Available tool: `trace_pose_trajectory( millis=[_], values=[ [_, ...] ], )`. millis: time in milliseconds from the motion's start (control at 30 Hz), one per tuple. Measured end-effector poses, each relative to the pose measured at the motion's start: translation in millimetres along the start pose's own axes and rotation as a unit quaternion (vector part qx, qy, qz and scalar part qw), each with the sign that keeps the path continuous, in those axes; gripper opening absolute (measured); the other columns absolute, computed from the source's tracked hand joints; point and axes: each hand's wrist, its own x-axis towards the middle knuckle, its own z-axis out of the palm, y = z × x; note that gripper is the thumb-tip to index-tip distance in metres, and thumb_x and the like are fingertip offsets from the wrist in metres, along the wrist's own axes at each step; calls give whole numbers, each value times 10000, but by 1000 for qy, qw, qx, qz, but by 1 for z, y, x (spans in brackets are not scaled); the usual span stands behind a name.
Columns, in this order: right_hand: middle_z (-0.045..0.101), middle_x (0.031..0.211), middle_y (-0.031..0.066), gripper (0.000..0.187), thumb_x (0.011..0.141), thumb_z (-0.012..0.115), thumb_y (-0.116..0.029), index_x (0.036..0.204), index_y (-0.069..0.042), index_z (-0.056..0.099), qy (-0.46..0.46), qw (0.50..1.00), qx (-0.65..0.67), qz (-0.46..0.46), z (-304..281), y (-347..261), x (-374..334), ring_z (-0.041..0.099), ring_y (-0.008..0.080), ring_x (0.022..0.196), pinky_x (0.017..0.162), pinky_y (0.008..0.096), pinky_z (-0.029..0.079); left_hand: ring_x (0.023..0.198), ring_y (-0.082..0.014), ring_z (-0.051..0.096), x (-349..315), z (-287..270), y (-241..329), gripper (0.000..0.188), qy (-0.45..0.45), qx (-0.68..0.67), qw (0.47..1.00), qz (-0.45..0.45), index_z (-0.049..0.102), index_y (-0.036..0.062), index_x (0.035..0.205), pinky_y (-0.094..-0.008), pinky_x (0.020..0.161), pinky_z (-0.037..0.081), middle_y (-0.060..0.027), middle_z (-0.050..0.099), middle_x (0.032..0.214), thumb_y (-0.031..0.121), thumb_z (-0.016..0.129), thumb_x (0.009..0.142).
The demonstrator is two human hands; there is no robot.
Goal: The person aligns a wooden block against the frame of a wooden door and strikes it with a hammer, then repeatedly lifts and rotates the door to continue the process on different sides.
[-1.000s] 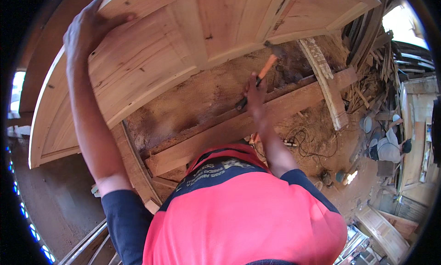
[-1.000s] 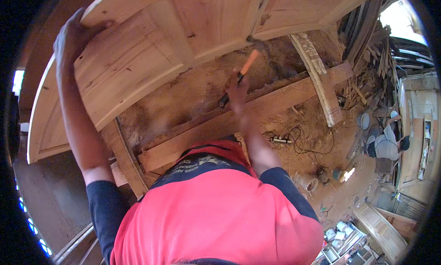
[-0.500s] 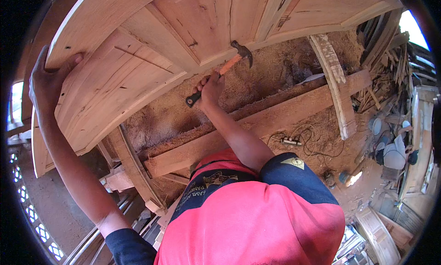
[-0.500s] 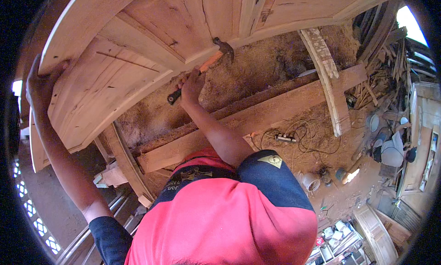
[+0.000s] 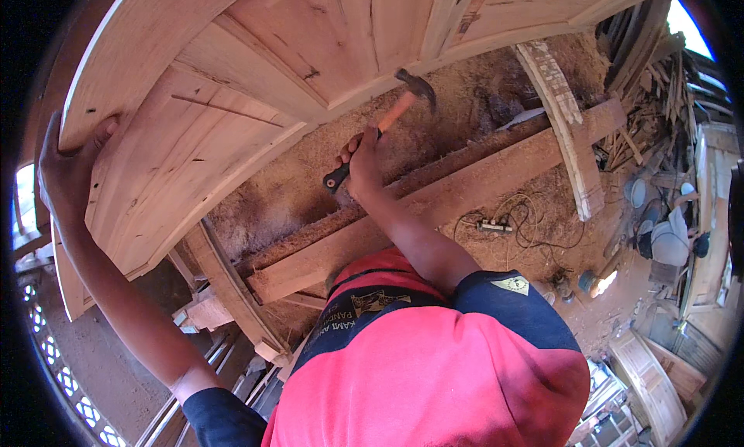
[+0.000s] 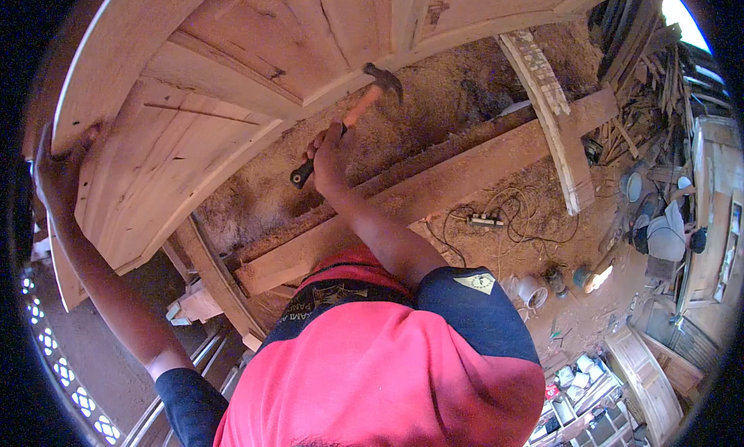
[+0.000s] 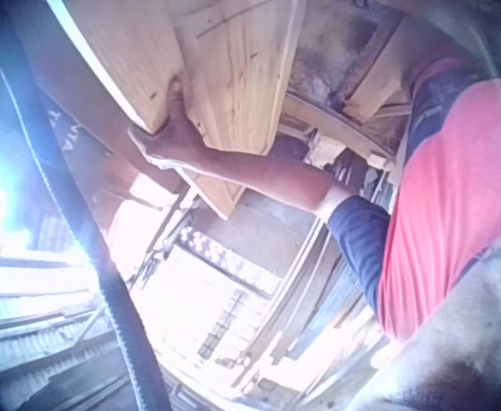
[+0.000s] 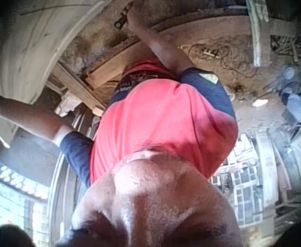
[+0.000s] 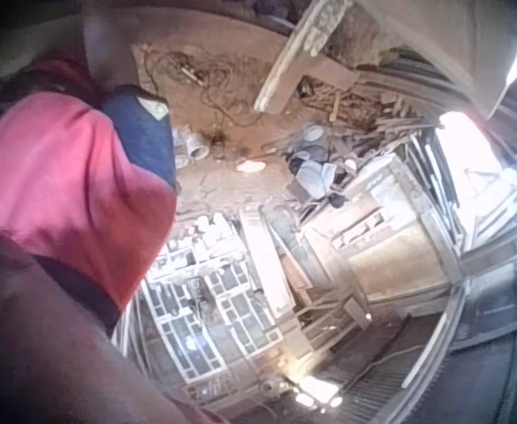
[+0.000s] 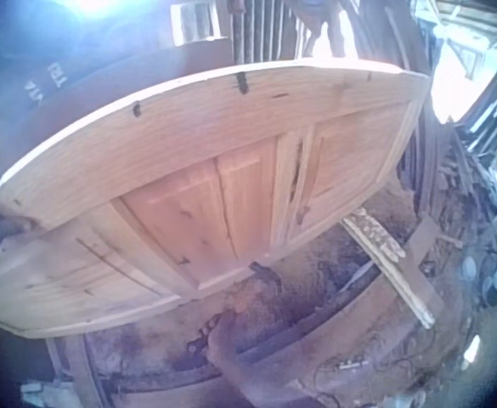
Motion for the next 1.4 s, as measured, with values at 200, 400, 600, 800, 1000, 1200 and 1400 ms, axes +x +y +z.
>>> trace_pose_trajectory(
  millis=[200,400,600,800,1000,1200,1400],
  values=[
    [426,708,16,165,1062,439,-272,991,-167,332,-11,997,-74,23,18,-9,-2,450,156,539,503,371,439,867,-222,720,-2,1,-3,681,18,24,999,12,681,100,1163,-363,769,538,-102,743,999,536,875,677],
    [429,708,18,157,1059,436,-266,992,-165,337,-19,996,-80,25,9,-27,-9,441,155,514,493,365,438,890,-240,727,-4,4,-8,681,32,44,998,25,685,118,1163,-386,796,540,-113,745,996,577,849,689],
    [423,703,18,187,1056,430,-284,977,-132,356,-16,992,-102,-70,18,-17,-13,420,140,496,474,352,426,872,-240,734,-4,-2,13,698,74,79,994,20,683,124,1167,-381,805,543,-101,754,960,593,848,677],
    [398,685,9,183,1058,448,-294,1062,-129,370,-23,985,-171,-5,7,-34,-10,408,121,504,473,330,409,855,-226,735,1,1,13,690,22,44,999,-4,682,122,1175,-364,783,541,-106,755,946,577,849,684],
    [441,674,26,256,1052,495,-335,1056,-80,468,-19,866,-403,-294,-43,-46,11,439,141,506,492,350,400,869,-240,734,2,-3,18,758,-11,49,997,-57,669,104,1193,-374,798,534,-115,755,954,604,852,654],
    [559,704,121,319,1042,528,-306,1213,-38,536,-58,725,-499,-471,-16,-109,-30,556,214,548,540,376,453,990,-280,714,-1,-12,29,791,-44,-17,996,-81,634,122,1278,-412,888,518,-120,741,1065,567,854,662],
    [673,1021,285,397,1007,574,-210,1329,15,516,-100,624,-588,-505,55,-201,-83,664,470,937,744,491,534,1030,-316,693,31,-19,79,814,103,-116,971,181,562,147,1377,-427,899,533,-133,624,1334,390,891,672]
  ],
)
